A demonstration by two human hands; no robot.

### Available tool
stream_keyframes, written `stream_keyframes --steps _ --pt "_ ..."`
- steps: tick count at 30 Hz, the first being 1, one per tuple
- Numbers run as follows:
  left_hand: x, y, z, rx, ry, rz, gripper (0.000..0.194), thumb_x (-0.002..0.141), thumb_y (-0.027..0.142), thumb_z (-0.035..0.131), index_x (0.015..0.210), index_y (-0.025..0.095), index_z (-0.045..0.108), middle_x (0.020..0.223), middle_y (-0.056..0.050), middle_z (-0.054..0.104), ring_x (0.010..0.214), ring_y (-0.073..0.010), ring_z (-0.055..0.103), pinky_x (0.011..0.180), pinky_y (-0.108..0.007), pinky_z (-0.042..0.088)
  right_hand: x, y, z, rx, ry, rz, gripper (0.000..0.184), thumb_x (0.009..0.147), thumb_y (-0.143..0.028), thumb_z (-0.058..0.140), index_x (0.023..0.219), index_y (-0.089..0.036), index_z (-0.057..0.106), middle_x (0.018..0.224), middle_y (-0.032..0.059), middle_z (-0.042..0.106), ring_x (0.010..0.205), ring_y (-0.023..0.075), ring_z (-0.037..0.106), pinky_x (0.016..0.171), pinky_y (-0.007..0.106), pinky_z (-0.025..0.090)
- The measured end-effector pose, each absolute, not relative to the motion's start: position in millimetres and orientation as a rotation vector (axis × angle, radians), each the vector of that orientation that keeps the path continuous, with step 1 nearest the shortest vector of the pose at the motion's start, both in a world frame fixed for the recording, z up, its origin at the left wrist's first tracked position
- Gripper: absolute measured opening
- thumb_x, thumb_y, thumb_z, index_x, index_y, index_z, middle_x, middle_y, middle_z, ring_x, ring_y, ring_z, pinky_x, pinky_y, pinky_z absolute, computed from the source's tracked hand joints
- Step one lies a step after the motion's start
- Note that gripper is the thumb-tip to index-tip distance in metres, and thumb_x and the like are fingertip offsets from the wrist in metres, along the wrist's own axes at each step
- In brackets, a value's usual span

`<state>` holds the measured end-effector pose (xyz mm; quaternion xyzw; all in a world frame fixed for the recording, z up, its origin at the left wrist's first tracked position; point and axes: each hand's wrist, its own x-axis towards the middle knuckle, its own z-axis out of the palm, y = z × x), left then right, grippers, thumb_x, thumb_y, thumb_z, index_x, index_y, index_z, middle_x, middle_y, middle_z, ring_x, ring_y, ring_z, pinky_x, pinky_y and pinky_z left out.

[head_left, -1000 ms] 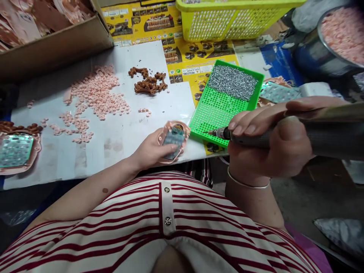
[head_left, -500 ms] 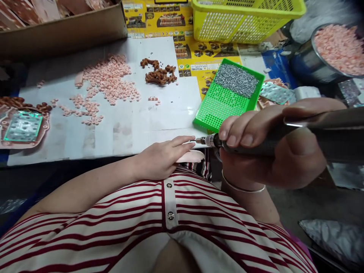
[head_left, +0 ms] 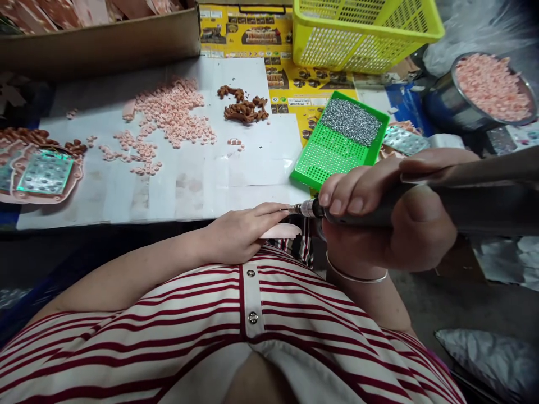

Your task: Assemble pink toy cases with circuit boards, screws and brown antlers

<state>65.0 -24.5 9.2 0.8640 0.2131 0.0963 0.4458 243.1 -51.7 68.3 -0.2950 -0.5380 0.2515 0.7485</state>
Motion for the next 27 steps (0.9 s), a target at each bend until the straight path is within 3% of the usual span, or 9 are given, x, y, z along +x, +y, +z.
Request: stream_keyframes --steps 8,12,17,22,27 --pt "66.0 -24.4 9.3 2.125 0.532 0.232 0.075 0.076 0.006 0.050 0.149 0.023 0.049 0.158 -0.011 0.047 0.145 -0.0269 0.048 0.115 -0.042 0.047 242.7 -57.4 68.3 -0.699 -1.120 0.602 0.012 0.085 -0.038 0.069 0.091 -0.032 0.060 0.051 -0.0089 0.043 0.038 0.0115 0.044 0.039 0.027 0.047" --pt "67.1 -24.4 8.8 2.102 0.539 0.228 0.074 0.074 0.006 0.053 0.146 0.024 0.053 0.157 -0.010 0.049 0.142 -0.0280 0.051 0.114 -0.043 0.048 241.9 -61.0 68.5 -0.920 -1.136 0.672 0.022 0.085 -0.051 0.069 0.093 -0.034 0.057 0.058 -0.0066 0.048 0.050 0.0170 0.058 0.044 0.033 0.053" --pt "67.7 -23.7 9.1 2.111 0.550 0.193 0.072 0.075 0.006 0.052 0.146 0.021 0.053 0.155 -0.013 0.051 0.142 -0.0306 0.052 0.116 -0.047 0.047 239.1 -61.5 67.8 -0.928 -1.094 0.733 0.025 0.085 -0.052 0.070 0.095 -0.033 0.056 0.066 -0.0041 0.056 0.066 0.0208 0.068 0.050 0.036 0.058" --pt "67.9 -23.1 8.6 2.204 0.518 0.157 0.071 0.080 0.005 0.048 0.150 0.019 0.046 0.157 -0.013 0.048 0.145 -0.0266 0.049 0.116 -0.043 0.047 241.5 -60.5 65.4 -0.832 -1.052 0.728 0.022 0.087 -0.047 0.071 0.091 -0.030 0.057 0.062 -0.0064 0.055 0.056 0.0173 0.064 0.047 0.032 0.057" --pt "67.3 -23.2 7.2 2.309 0.518 0.114 0.071 0.083 0.006 0.046 0.152 0.020 0.041 0.158 -0.013 0.047 0.142 -0.0251 0.052 0.111 -0.040 0.051 246.6 -53.4 59.9 -0.493 -1.076 0.668 0.008 0.084 -0.024 0.072 0.091 -0.021 0.069 0.055 -0.0081 0.055 0.042 0.0086 0.053 0.042 0.022 0.050"
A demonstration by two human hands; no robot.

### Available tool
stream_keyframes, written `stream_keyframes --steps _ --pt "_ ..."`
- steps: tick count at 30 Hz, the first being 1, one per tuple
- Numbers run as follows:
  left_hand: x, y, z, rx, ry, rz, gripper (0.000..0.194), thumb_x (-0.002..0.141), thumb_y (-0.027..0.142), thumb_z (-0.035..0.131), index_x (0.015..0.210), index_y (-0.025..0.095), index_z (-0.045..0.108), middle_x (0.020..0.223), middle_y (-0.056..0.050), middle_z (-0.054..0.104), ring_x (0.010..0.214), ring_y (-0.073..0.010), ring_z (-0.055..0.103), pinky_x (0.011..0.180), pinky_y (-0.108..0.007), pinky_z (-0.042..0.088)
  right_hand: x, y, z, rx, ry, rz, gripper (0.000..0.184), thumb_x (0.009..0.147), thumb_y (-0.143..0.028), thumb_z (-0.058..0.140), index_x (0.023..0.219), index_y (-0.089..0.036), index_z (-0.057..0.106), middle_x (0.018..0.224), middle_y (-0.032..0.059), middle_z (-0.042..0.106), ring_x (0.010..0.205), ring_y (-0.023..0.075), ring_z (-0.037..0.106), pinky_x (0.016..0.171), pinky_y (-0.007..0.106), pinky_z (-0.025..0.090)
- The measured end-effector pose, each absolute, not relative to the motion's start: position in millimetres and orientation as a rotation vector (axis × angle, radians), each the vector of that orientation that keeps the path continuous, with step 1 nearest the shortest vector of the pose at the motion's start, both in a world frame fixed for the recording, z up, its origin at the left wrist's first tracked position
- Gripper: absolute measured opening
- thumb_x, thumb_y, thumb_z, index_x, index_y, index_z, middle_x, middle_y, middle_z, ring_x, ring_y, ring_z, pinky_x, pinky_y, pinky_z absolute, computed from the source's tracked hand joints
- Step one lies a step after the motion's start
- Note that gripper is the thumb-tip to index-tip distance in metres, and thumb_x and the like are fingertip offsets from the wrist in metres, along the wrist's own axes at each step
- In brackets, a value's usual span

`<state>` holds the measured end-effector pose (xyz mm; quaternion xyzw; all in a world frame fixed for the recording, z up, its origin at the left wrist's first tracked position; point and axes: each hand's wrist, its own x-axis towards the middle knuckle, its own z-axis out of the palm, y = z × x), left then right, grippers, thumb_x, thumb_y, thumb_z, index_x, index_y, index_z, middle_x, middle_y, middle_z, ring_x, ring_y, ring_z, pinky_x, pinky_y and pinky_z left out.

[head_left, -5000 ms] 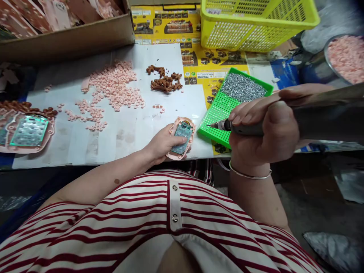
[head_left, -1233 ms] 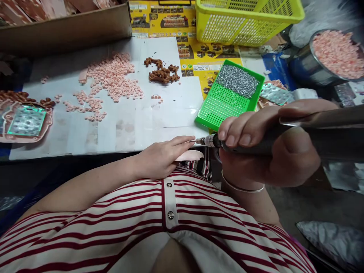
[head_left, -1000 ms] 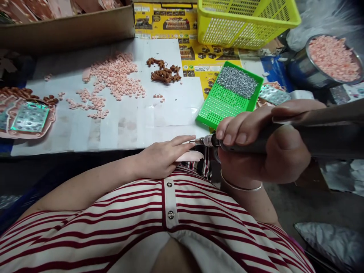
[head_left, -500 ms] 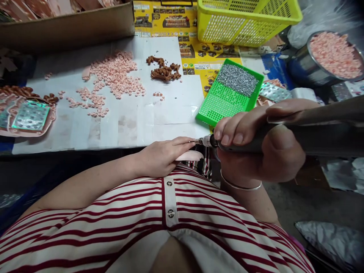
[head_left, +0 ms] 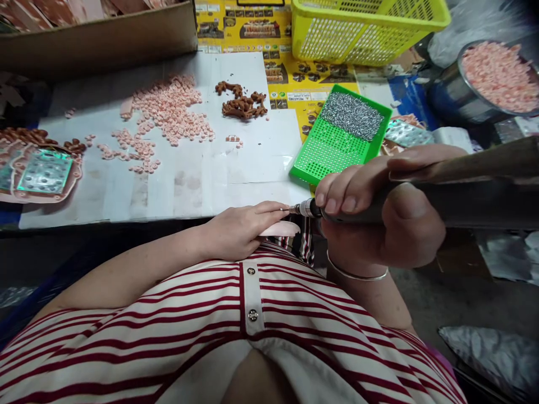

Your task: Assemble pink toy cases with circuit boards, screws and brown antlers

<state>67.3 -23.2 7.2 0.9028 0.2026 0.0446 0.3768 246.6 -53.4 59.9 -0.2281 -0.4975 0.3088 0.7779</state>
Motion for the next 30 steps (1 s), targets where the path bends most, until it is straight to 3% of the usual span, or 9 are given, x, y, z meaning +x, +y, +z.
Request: stream_keyframes --steps 17,24,28,30 --pt "64.9 -22.7 3.4 2.392 0.489 0.161 0.065 0.087 0.009 0.046 0.151 0.019 0.043 0.155 -0.014 0.050 0.141 -0.0249 0.053 0.104 -0.037 0.055 246.0 -46.9 57.8 -0.535 -1.110 0.582 0.007 0.083 -0.030 0.073 0.088 -0.027 0.068 0.052 -0.0101 0.051 0.038 0.0075 0.048 0.039 0.021 0.048" --pt "66.2 -21.1 4.3 2.262 0.495 0.176 0.063 0.086 0.009 0.048 0.147 0.019 0.050 0.155 -0.014 0.050 0.143 -0.0259 0.051 0.111 -0.041 0.050 245.7 -50.1 58.6 -0.543 -1.108 0.601 0.011 0.084 -0.029 0.073 0.095 -0.027 0.073 0.054 -0.0090 0.053 0.041 0.0086 0.048 0.040 0.024 0.047" --pt "67.2 -14.4 4.0 1.932 0.633 0.348 0.044 0.085 0.015 0.057 0.128 0.018 0.066 0.133 -0.013 0.067 0.127 -0.0257 0.061 0.111 -0.042 0.048 250.0 -54.7 63.1 -0.637 -1.038 0.468 0.001 0.086 -0.029 0.070 0.087 -0.028 0.071 0.060 -0.0068 0.051 0.048 0.0088 0.051 0.050 0.026 0.050" --pt "69.7 -8.5 2.8 1.571 0.756 0.461 0.036 0.083 0.021 0.065 0.118 0.014 0.067 0.112 -0.011 0.073 0.105 -0.0237 0.069 0.099 -0.041 0.054 251.3 -55.9 65.8 -0.629 -1.029 0.386 0.012 0.088 -0.027 0.066 0.076 -0.026 0.067 0.060 -0.0061 0.049 0.051 0.0071 0.050 0.054 0.024 0.050"
